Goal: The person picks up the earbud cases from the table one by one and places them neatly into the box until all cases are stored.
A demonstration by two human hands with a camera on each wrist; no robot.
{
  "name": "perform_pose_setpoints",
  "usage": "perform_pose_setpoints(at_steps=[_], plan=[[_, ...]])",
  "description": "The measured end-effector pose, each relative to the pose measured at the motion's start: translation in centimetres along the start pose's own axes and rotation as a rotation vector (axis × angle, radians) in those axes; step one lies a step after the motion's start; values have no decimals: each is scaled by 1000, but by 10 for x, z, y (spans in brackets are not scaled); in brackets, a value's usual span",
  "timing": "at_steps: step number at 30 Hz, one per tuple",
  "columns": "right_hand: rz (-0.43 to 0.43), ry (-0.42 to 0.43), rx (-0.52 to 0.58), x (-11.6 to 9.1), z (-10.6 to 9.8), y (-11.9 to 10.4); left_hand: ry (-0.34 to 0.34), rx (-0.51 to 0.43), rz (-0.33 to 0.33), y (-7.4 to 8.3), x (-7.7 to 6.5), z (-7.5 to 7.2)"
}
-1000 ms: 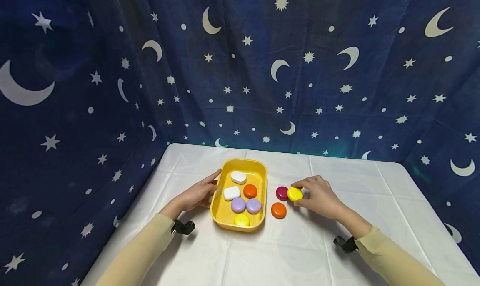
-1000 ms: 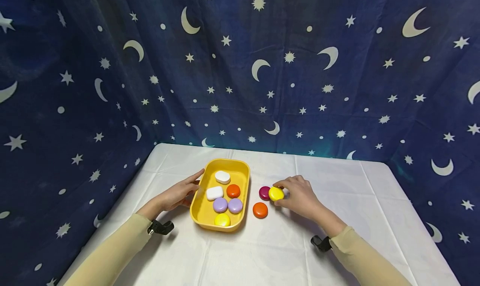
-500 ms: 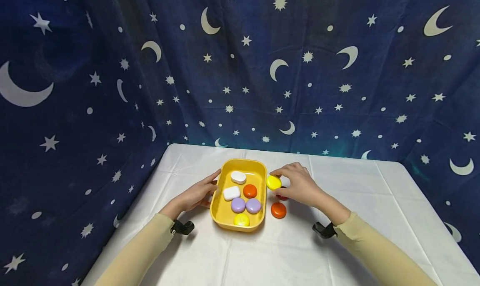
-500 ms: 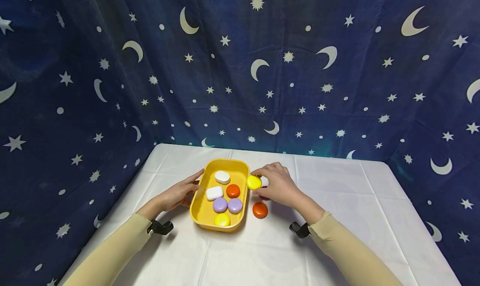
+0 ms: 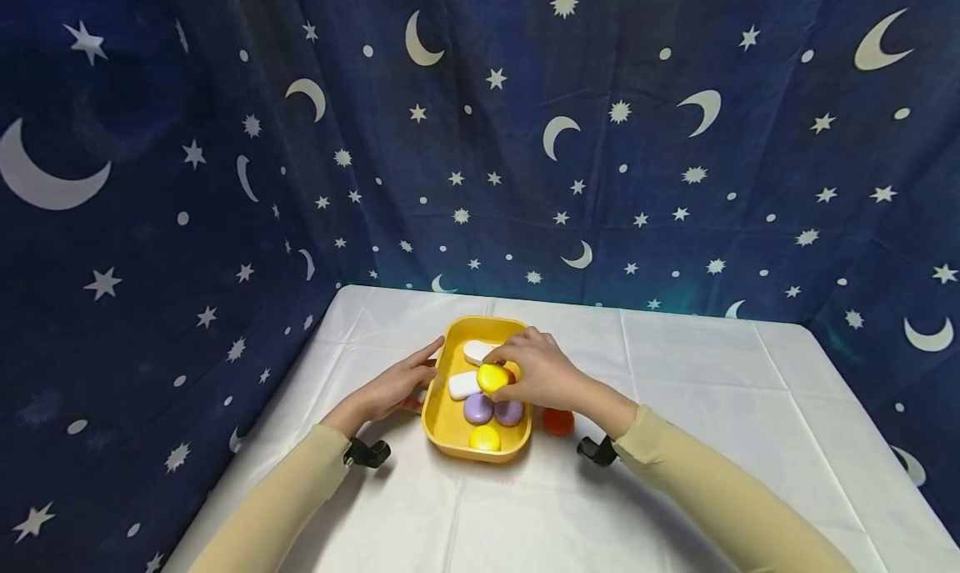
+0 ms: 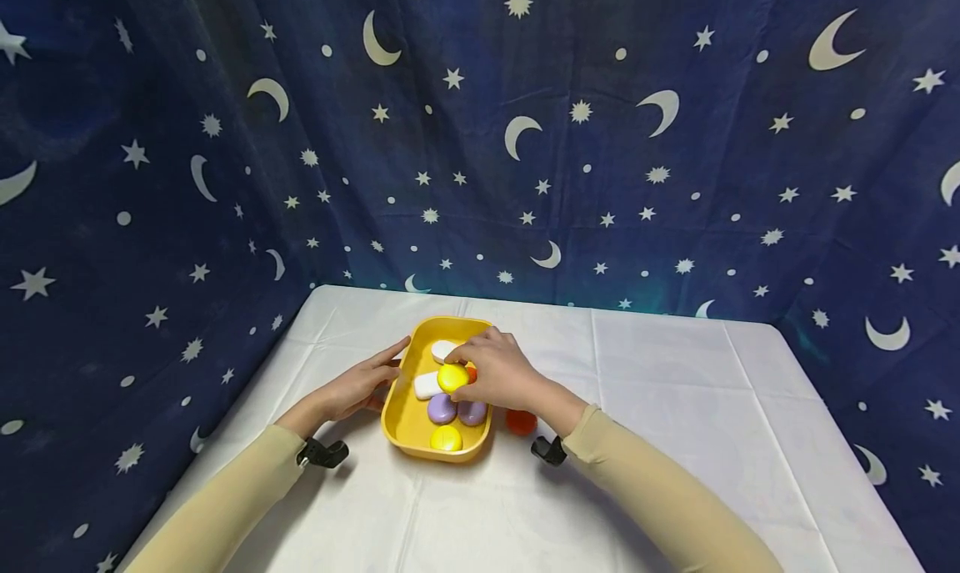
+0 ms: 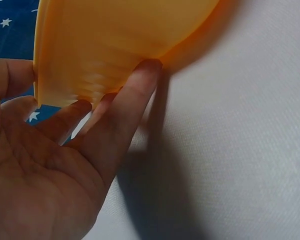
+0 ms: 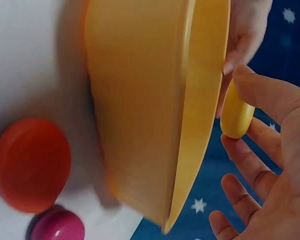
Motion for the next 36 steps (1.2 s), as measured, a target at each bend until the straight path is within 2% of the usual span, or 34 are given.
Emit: perform_pose_setpoints(at_steps=[7,18,24,36], plan=[[-50,-46,-54,7,18,-20,-13,-21,6,1,-1,0],[-54,-96,-74,17,35,-34,-39,-38,29,2,0,4],[-47,-70,-41,18,29,-27,-33,-52,24,0,1,4],[-36,0,-27,11,5,-15,5,-9,11,-1,1,0]])
Point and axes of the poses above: each hand's wrist, its own x-axis towards the middle knuckle, its own z-axis out of the palm, y = z × x, the point moved 9 cm from there along x, towards the middle knuckle, and after that the axes turned 12 degrees about z, right-handed, at the moved point
